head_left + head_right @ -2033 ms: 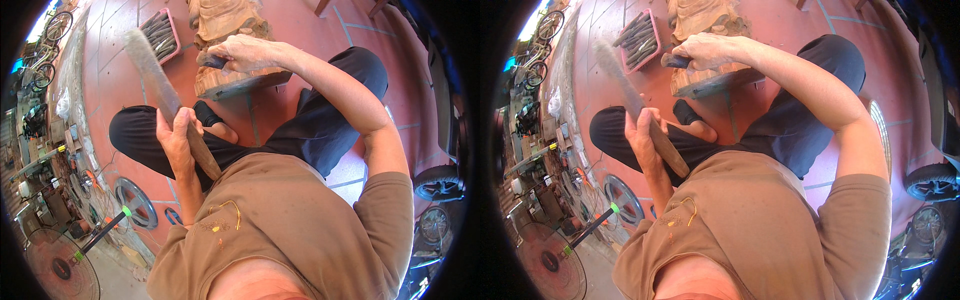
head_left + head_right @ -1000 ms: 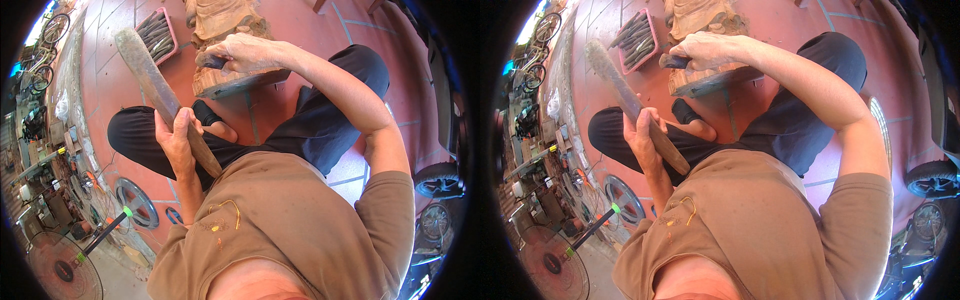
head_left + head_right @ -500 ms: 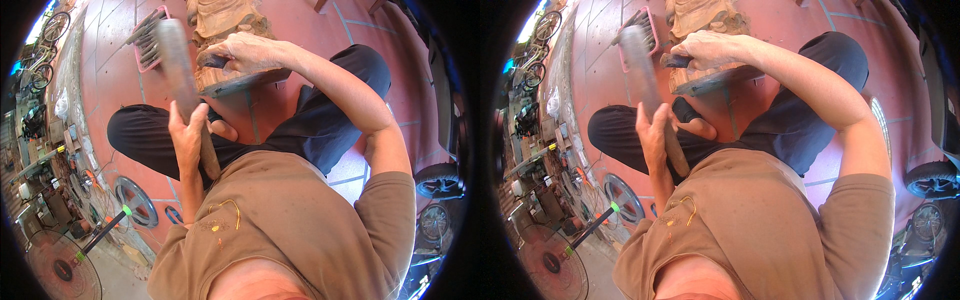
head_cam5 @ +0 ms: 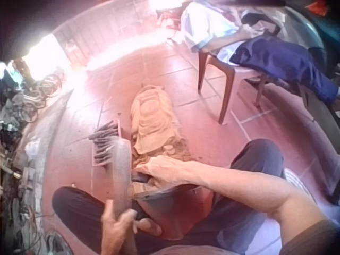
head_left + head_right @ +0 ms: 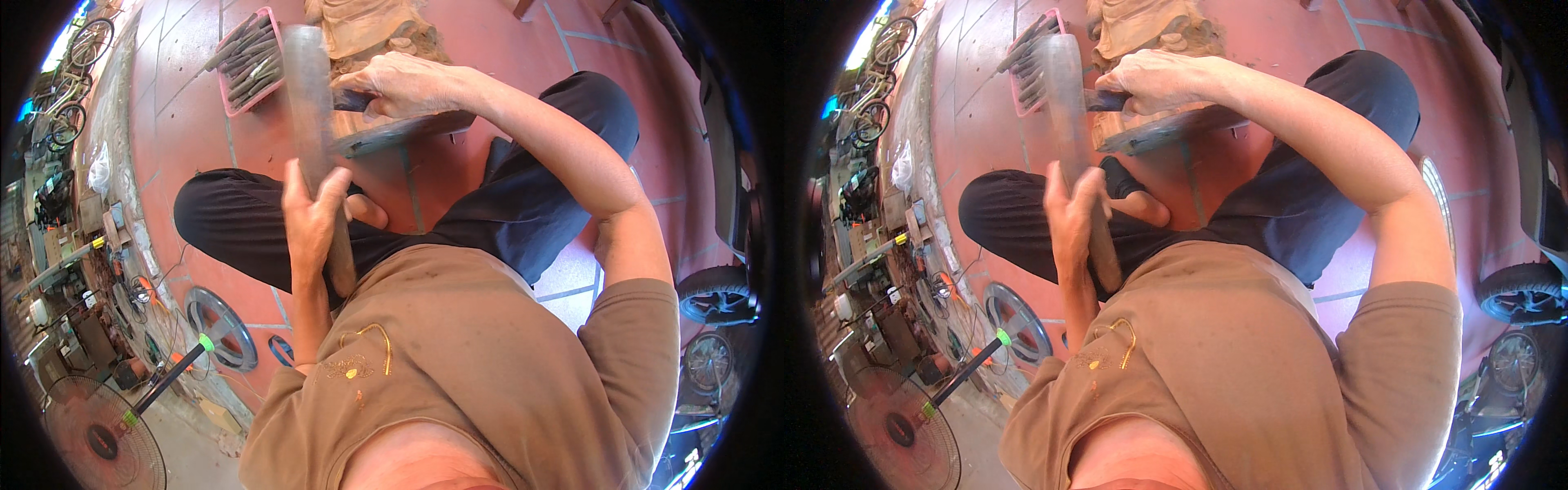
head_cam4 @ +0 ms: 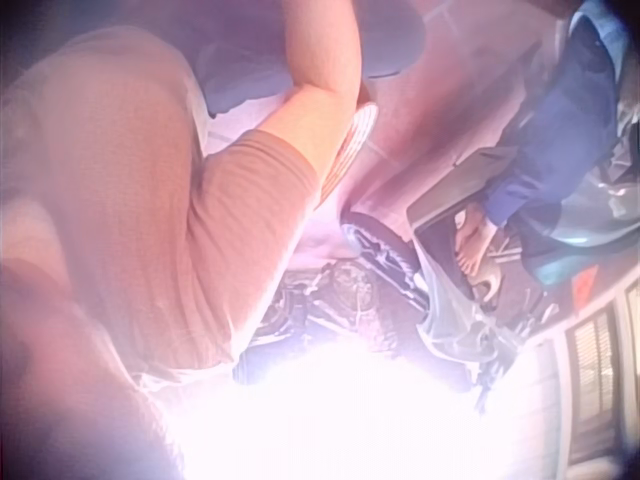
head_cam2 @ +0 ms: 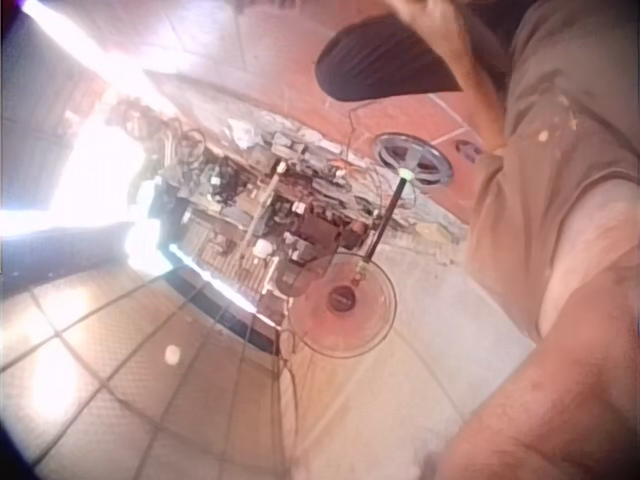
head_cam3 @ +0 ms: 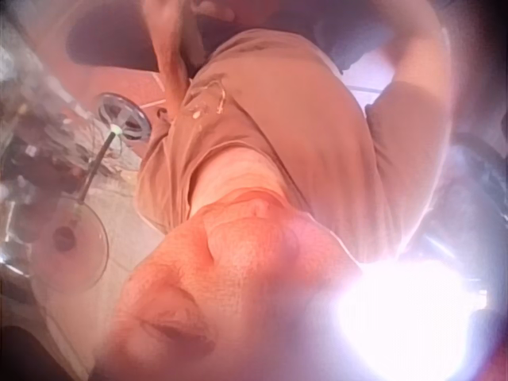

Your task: The person carves a wooden sculpture using a chisel and mallet. They hold the chisel against the wood and strike it repeatedly with the mallet to shape the piece.

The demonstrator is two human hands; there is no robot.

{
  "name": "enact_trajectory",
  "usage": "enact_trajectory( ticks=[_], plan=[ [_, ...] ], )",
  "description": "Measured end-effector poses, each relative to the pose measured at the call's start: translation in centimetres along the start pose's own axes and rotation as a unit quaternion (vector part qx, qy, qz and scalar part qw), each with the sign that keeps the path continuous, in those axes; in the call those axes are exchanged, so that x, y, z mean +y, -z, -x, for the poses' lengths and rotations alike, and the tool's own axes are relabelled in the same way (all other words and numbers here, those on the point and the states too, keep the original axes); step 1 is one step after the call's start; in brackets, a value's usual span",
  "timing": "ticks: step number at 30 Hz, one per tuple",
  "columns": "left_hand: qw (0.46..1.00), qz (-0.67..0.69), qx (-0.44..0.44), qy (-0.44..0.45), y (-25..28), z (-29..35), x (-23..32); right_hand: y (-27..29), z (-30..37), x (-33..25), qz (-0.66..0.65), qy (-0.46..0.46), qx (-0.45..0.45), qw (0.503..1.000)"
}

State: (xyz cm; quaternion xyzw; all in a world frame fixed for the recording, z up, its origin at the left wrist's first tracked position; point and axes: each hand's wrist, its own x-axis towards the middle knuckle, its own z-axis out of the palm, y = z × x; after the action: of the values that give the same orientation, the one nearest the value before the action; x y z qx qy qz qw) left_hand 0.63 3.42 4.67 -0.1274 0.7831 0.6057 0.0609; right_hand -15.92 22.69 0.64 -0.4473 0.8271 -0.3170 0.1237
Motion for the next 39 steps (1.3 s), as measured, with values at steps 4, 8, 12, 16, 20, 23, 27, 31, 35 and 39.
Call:
enact_trajectory(
  ticks=[4, 8, 12, 16, 20, 23, 27, 31, 35, 39],
  plan=[
    [0.995, 0.094, -0.012, -0.009, 1.2, -0.1, -0.8, 0.1, 0.1, 0.2, 0.011, 0.006, -0.01, 1.0],
    [0.974, 0.184, 0.073, -0.113, 1.7, 0.4, 0.8, 0.0, 0.2, 0.3, -0.01, 0.013, 0.002, 1.0],
    [0.969, 0.159, 0.13, -0.136, 0.1, 0.2, 0.1, 0.1, 0.3, 0.1, 0.003, 0.012, 0.004, 1.0],
    [0.998, 0.059, -0.027, 0.006, 0.5, -0.1, -1.0, -0.1, 0.0, 0.3, 0.009, 0.001, -0.017, 1.0],
    [0.986, 0.158, 0.036, -0.047, 1.3, 0.0, 0.1, 0.0, 0.2, 0.2, -0.001, 0.011, -0.005, 1.0],
    [0.962, 0.213, 0.099, -0.137, 2.3, 0.2, 0.8, -0.3, 0.3, 0.4, -0.005, 0.013, 0.005, 1.0],
    [0.988, 0.085, 0.093, -0.09, 0.2, -0.3, -1.7, -0.2, 0.0, 0.3, -0.001, 0.011, -0.007, 1.0],
    [0.996, 0.085, -0.015, 0.01, 1.2, -0.6, -1.5, 0.0, 0.1, 0.1, 0.009, -0.001, -0.013, 1.0],
    [0.977, 0.174, 0.077, -0.094, 2.0, -0.3, 0.1, -0.4, 0.2, 0.7, 0.001, 0.02, 0.0, 1.0],
    [0.957, 0.204, 0.142, -0.147, 0.6, 0.2, 0.2, -0.1, 0.1, 0.1, 0.013, 0.0, -0.012, 1.0]
  ],
)
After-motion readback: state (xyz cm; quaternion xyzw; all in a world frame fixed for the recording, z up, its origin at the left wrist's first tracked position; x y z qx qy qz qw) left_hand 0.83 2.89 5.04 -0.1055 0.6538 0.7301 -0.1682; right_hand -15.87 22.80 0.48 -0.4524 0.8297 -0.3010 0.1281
